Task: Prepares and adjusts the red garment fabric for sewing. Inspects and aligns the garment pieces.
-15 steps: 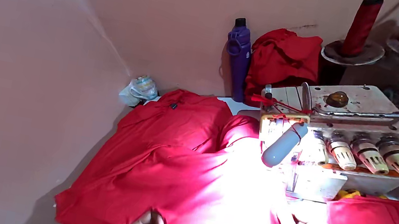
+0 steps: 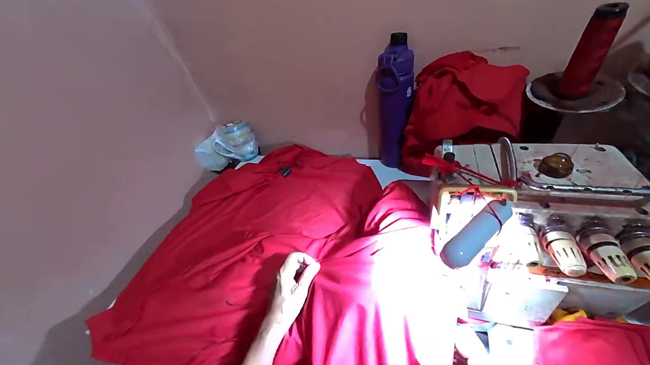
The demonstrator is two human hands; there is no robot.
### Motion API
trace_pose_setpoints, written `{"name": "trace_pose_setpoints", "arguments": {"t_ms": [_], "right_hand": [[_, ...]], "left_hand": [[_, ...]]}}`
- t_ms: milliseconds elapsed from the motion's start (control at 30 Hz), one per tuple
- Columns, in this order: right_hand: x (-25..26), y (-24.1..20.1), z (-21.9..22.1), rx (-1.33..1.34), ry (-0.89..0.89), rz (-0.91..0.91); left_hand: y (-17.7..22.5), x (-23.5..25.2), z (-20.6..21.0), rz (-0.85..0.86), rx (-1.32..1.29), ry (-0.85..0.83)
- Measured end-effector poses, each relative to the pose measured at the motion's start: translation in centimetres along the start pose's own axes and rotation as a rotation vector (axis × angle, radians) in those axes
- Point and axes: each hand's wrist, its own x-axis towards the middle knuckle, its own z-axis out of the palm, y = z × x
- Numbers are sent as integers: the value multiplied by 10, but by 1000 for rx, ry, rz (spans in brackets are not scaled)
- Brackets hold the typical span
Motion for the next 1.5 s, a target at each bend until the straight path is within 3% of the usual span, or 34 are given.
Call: {"name": "trace_pose_setpoints", "arguments": {"t_ms": [233, 467, 700, 767, 867, 967, 1067, 1133, 1233, 1333, 1433, 1500], "right_hand": [[-32, -29, -7, 106, -61, 97], [-34, -21, -17, 106, -75, 83], [3, -19, -10, 74, -36, 59], [6, -26, -9, 107, -56, 105], [-6, -38, -8, 131, -159, 196], [-36, -32, -12, 73, -271, 155], [-60, -37, -19, -44, -319, 100], [-74, -36, -19, -138, -318, 68], [-96, -31, -13, -327, -262, -26], [-109, -28, -15, -363, -300, -51], [-117, -30, -22, -284, -349, 14], [-120, -34, -25, -260, -351, 53]], "left_hand": [[-1, -2, 0, 7, -50, 3], [6, 10, -7, 33, -119, 58], [68, 79, -40, -4, -156, 95], [84, 97, -49, 58, -89, 93], [98, 101, -59, 23, 222, 62], [117, 68, -54, -41, 363, -87], [141, -10, -19, 190, 106, -81], [157, -62, 1, 170, -70, -286], [168, -112, 11, -22, -79, -592], [155, -136, 10, -18, -265, -589], [139, -146, -1, -119, -510, -655], [133, -152, -6, -179, -557, -604]]}}
